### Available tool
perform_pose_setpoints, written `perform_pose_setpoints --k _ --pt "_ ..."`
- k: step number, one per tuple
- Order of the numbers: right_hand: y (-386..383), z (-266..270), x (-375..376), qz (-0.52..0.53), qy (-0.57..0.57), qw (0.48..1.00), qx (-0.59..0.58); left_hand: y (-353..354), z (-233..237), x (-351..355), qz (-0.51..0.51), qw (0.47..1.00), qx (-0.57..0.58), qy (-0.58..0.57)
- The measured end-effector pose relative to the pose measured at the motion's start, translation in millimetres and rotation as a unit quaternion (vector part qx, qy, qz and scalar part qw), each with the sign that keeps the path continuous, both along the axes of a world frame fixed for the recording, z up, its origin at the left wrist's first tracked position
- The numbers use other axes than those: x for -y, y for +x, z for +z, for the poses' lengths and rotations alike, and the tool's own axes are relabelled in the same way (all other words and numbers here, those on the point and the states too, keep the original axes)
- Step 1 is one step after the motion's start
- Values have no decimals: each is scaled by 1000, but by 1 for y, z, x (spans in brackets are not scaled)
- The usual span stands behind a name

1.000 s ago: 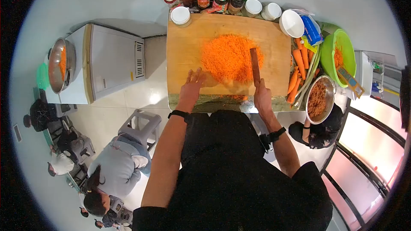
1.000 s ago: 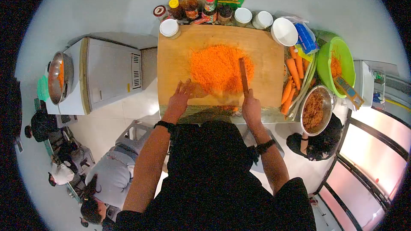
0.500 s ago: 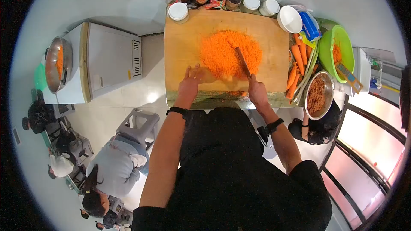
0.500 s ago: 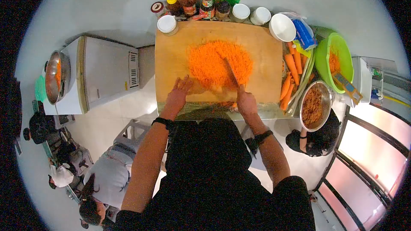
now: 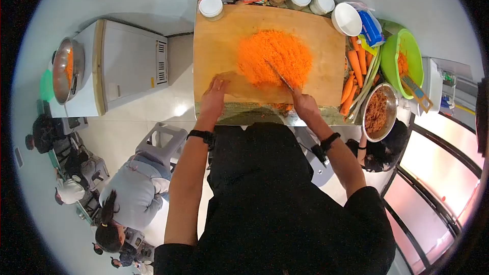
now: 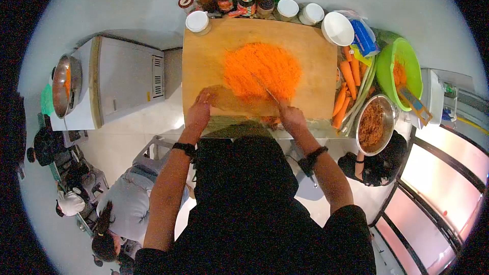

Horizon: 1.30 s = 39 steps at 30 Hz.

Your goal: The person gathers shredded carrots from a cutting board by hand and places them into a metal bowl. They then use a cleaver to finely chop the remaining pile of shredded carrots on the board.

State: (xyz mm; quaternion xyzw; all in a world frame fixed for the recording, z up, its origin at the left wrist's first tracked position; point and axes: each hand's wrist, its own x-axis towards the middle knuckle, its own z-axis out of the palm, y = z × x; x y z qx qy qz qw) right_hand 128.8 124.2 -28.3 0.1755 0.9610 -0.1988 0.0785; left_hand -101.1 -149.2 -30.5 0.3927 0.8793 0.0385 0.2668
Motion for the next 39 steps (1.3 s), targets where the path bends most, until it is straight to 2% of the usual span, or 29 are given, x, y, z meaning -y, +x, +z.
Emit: perform_pose_setpoints --k 1,3,5,9,11,12,14,15,17,18,20,21,23,24,26,29,30,31,32,35,37,38,39 --pt "-1 -6 -3 53 53 994 -79 1 1 8 -7 999 -43 16" --pt "-1 1 -15 74 59 993 -68 -1 -2 18 -9 996 -88 34" --pt "-5 14 -20 42 -3 999 -17 1 -15 28 -19 992 -109 64" --pt "-15 27 -20 82 -25 996 -8 5 -7 29 5 994 -71 81" --pt "-27 38 -20 183 -27 983 20 4 -16 26 12 993 -83 79" --pt "-31 34 -23 185 -28 982 19 3 -8 22 14 993 -83 78" --pt "-33 20 -33 204 -18 976 80 2 18 11 102 994 31 3" --pt "-32 19 -38 205 -18 975 80 3 15 13 103 994 31 3" --pt "-35 14 -49 227 5 970 82 7 8 19 63 997 -40 32" --pt "-39 17 -52 230 2 969 85 11 4 22 67 997 -37 30" --pt "-48 22 -62 88 -127 977 147 16 -5 24 43 994 -89 53" --pt "-49 25 -63 90 -128 977 148 17 -20 30 45 994 -88 52" --pt "-52 29 -64 184 -81 976 83 14 -50 40 -42 991 -121 32" --pt "-52 32 -60 186 -82 976 84 14 -46 39 -41 991 -121 32" --pt "-56 39 -42 144 -112 966 183 12 -32 33 -14 994 -106 32" --pt "-60 45 -23 187 -137 953 198 13 -47 42 -26 991 -128 40" --pt "-50 27 -20 254 -157 948 110 12 -39 41 -26 991 -127 38" --pt "-45 17 -22 254 -159 948 109 11 -27 38 -6 995 -92 38" --pt "-41 8 -28 264 -143 947 115 9 -15 34 15 998 -57 38" --pt "-43 -4 -47 277 -107 938 177 8 -21 38 4 997 -70 34" --pt "-57 17 -60 101 -212 949 210 7 -17 34 13 999 -46 4" --pt "-61 23 -68 100 -213 949 210 7 -14 32 23 999 -24 -27" --pt "-63 26 -76 130 -153 971 132 8 -17 32 21 999 -24 -27"
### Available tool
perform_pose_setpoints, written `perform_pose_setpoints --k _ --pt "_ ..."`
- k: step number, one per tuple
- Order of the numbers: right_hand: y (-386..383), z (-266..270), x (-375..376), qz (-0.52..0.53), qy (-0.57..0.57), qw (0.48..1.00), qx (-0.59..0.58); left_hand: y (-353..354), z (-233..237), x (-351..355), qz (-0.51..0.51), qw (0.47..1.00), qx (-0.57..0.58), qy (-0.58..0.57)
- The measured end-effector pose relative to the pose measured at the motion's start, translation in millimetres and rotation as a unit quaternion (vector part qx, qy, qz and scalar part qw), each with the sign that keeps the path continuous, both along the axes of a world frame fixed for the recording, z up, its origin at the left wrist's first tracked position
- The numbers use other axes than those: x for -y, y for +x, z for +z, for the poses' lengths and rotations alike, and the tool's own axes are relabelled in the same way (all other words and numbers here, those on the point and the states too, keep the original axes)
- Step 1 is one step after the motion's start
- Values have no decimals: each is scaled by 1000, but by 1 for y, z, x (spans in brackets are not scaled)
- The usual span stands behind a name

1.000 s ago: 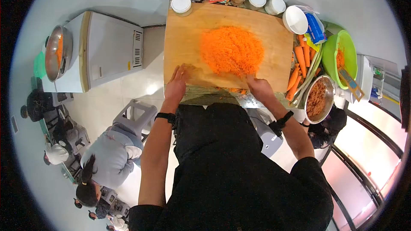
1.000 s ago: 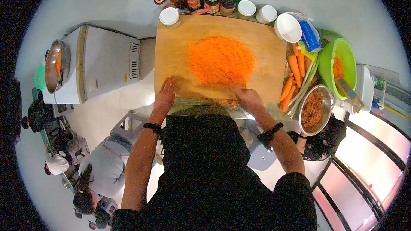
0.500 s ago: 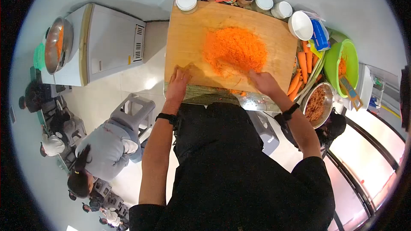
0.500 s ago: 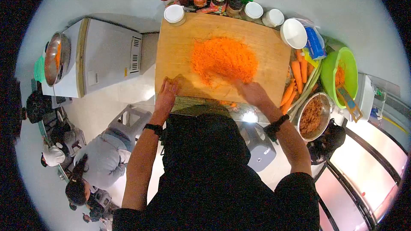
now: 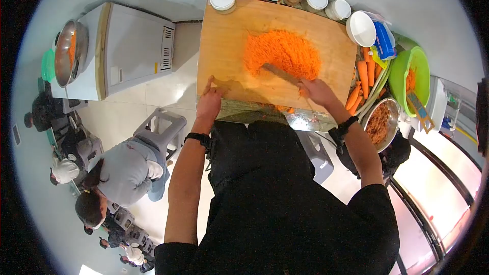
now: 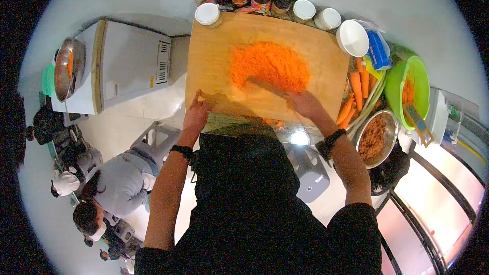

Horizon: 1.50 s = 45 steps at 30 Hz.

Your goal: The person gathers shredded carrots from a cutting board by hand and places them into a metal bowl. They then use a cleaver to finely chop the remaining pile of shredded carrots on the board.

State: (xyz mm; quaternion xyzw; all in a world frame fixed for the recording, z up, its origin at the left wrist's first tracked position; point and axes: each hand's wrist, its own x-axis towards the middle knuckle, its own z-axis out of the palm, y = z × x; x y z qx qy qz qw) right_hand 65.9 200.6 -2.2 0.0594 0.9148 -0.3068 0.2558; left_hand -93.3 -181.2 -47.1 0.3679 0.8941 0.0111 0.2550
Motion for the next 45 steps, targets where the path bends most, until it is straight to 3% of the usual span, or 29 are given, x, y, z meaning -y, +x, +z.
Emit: perform_pose_setpoints --k 1,2,6,7,11,13,17,19,21,23,25,29,33,35,38,40,45 --pt "-2 2 -4 23 48 994 -92 1 -2 0 0 1000 -20 12" --pt "-2 4 -4 23 48 994 -93 3 -4 2 1 999 -39 24" --pt "3 23 10 72 30 997 17 2 -4 0 -14 997 -37 63" --pt "3 26 16 91 9 994 59 3 -15 1 -11 999 -26 28" --pt "22 -7 10 171 9 985 3 6 -30 9 -25 999 -29 13" --pt "15 -13 4 84 27 996 -15 6 -27 8 -32 999 -39 17" --pt "3 -7 1 47 40 997 -55 6 3 -3 17 1000 -17 11" --pt "-8 10 8 24 17 995 -92 6 -5 -3 11 999 -28 -15" --pt "-23 22 24 24 19 997 -70 7 -6 -1 6 998 -35 -42" --pt "-34 23 39 24 22 998 -45 9 4 -1 32 998 -22 56" --pt "-41 17 51 32 45 993 -107 8 -1 2 11 998 -30 54" --pt "-39 -11 43 38 70 995 -65 7 -14 5 -10 999 -30 16" --pt "-39 -1 48 22 96 991 -87 10 -32 9 3 999 -19 42" --pt "-42 -1 50 8 91 992 -91 9 -36 9 -9 1000 -13 3" --pt "-45 4 48 26 88 995 -24 6 -9 2 5 998 -35 49" --pt "-39 -1 53 9 102 987 -123 7 4 -1 34 998 -15 48" --pt "-33 5 58 -17 91 987 -129 5 15 -8 48 999 10 6"
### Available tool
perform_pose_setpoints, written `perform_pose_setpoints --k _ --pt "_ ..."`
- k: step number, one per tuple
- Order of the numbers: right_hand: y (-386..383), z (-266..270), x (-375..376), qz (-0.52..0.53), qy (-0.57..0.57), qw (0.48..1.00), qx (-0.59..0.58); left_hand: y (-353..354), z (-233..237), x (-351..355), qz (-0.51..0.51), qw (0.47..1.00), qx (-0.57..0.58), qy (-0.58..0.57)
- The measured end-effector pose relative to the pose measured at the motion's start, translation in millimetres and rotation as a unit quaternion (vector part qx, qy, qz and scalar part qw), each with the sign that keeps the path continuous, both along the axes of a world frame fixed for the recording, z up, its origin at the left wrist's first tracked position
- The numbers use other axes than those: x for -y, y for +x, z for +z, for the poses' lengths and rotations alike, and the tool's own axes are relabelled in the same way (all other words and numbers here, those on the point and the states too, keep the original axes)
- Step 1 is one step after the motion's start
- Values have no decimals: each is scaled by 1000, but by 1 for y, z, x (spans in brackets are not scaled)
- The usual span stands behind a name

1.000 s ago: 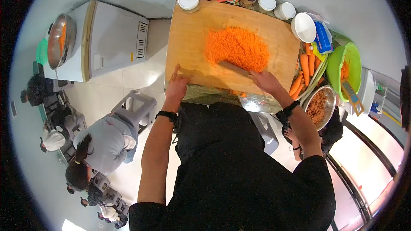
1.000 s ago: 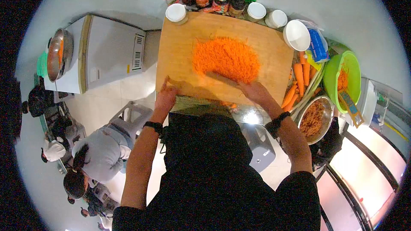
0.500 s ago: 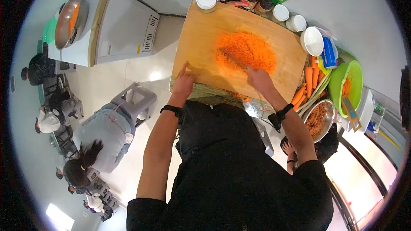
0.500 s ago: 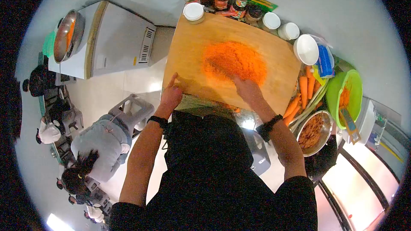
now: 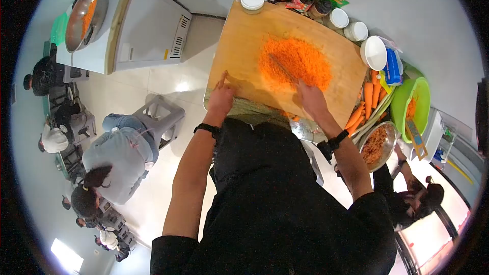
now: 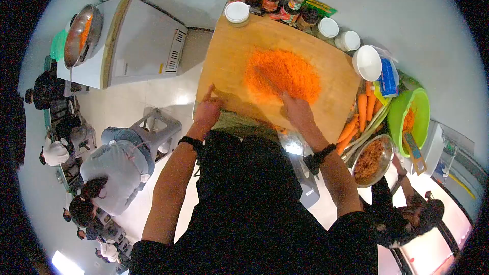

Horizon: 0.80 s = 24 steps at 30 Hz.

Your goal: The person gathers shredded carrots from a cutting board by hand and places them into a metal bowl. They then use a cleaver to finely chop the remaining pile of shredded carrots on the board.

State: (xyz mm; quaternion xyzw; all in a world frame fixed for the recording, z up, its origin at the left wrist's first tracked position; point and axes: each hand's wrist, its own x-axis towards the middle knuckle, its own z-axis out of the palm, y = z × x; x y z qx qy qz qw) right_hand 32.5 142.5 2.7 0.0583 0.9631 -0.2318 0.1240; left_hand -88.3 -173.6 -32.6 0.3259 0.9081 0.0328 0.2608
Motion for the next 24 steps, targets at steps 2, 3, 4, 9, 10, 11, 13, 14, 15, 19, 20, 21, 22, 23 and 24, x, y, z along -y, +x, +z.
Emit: perform_pose_setpoints --k 2,3,4,9,10,11,13,14,15,19,20,21,22,23,24 --pt "3 -3 1 -16 -7 1000 -5 3 0 3 -10 1000 -12 25" --pt "5 -7 2 -17 -3 1000 14 6 1 3 -11 1000 -10 25" --pt "7 -10 1 -19 2 999 32 7 2 1 -12 999 -28 22" --pt "6 -8 0 -13 -3 1000 20 5 -5 2 -12 1000 -7 3" --pt "7 -11 -1 -13 -14 999 26 7 -3 1 5 1000 -8 12" --pt "11 -12 -3 -14 -13 1000 25 6 -2 0 22 999 -10 22" --pt "5 8 2 -28 -11 1000 4 5 -16 3 11 999 -23 36" --pt "5 2 2 -28 -12 1000 5 8 -24 7 -4 998 -30 50" --pt "4 -3 1 -35 -14 999 34 8 -26 9 -5 998 -29 49" --pt "3 3 -1 -60 -4 996 63 4 -20 4 -14 998 -32 54" --pt "3 0 1 -59 -8 996 64 6 -13 6 -8 999 -23 34" --pt "2 -2 1 -43 -3 998 52 6 -14 9 -8 999 -22 32" --pt "4 -3 1 -30 4 999 41 6 -15 10 -1 999 -13 43" --pt "8 -1 -1 -35 7 999 41 5 -17 8 5 998 -4 57" --pt "4 7 -1 -36 10 998 56 1 -15 2 6 998 -8 60"
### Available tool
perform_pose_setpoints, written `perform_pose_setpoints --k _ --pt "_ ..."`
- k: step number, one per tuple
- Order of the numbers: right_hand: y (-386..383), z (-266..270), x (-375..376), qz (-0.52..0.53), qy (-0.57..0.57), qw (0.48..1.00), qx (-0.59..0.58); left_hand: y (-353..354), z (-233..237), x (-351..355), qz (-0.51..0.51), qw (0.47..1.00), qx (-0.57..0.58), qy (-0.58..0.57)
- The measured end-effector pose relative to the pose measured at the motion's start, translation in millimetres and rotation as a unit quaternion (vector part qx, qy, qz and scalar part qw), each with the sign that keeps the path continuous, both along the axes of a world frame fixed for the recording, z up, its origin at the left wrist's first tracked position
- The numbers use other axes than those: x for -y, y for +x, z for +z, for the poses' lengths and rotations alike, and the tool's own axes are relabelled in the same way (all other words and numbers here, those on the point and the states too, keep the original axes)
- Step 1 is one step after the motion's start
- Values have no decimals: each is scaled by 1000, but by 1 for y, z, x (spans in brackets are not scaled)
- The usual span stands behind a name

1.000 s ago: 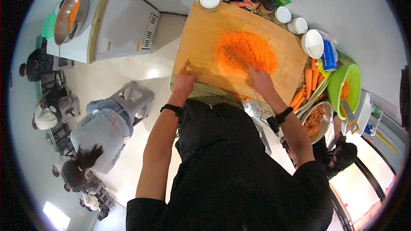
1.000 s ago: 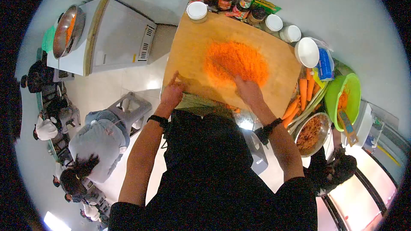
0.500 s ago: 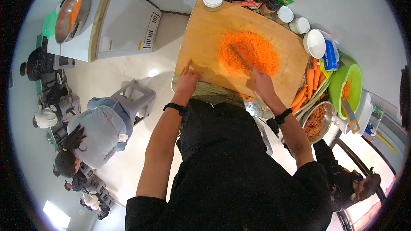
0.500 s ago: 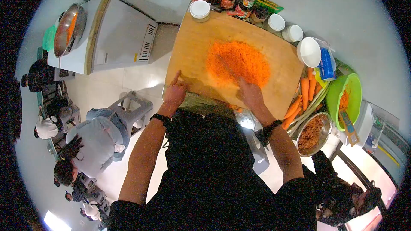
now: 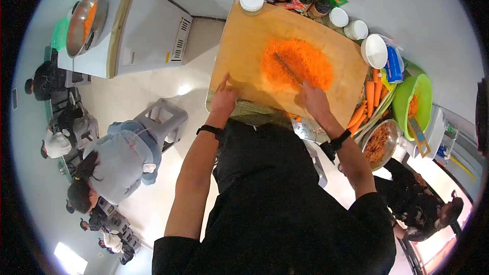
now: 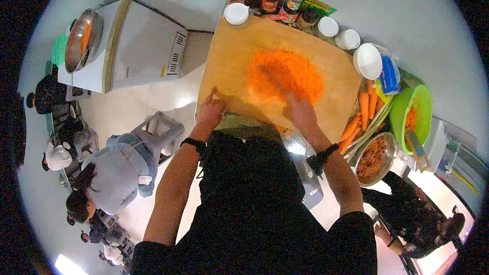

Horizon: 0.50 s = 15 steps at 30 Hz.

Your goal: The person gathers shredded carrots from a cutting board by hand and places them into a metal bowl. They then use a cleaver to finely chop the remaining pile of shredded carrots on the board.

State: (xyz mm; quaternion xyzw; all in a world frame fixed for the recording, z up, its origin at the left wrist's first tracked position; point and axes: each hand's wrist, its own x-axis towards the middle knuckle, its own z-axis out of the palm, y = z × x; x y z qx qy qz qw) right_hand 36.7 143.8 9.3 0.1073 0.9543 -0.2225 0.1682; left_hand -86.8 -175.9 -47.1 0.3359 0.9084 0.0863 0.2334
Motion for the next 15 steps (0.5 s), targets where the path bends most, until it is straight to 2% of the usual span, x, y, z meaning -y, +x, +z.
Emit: perform_pose_setpoints --k 2,5,7,8,11,13,15 --pt "-1 3 4 -1 -2 1000 18 1 8 1 -19 998 11 -54" --pt "0 5 7 11 9 1000 19 4 -6 6 -19 999 -11 -34" --pt "-4 19 11 -18 -11 1000 -2 1 3 6 -18 999 -3 -26" --pt "2 9 10 -21 -10 1000 0 2 9 3 -20 1000 9 -16" --pt "5 -15 0 -14 18 999 -48 1 -28 9 -46 998 -3 -41" --pt "4 -8 -3 -139 -206 968 -13 -4 -15 7 -44 998 7 -47" --pt "7 -20 -1 -35 8 999 -29 -3 -8 10 -42 997 20 -55"
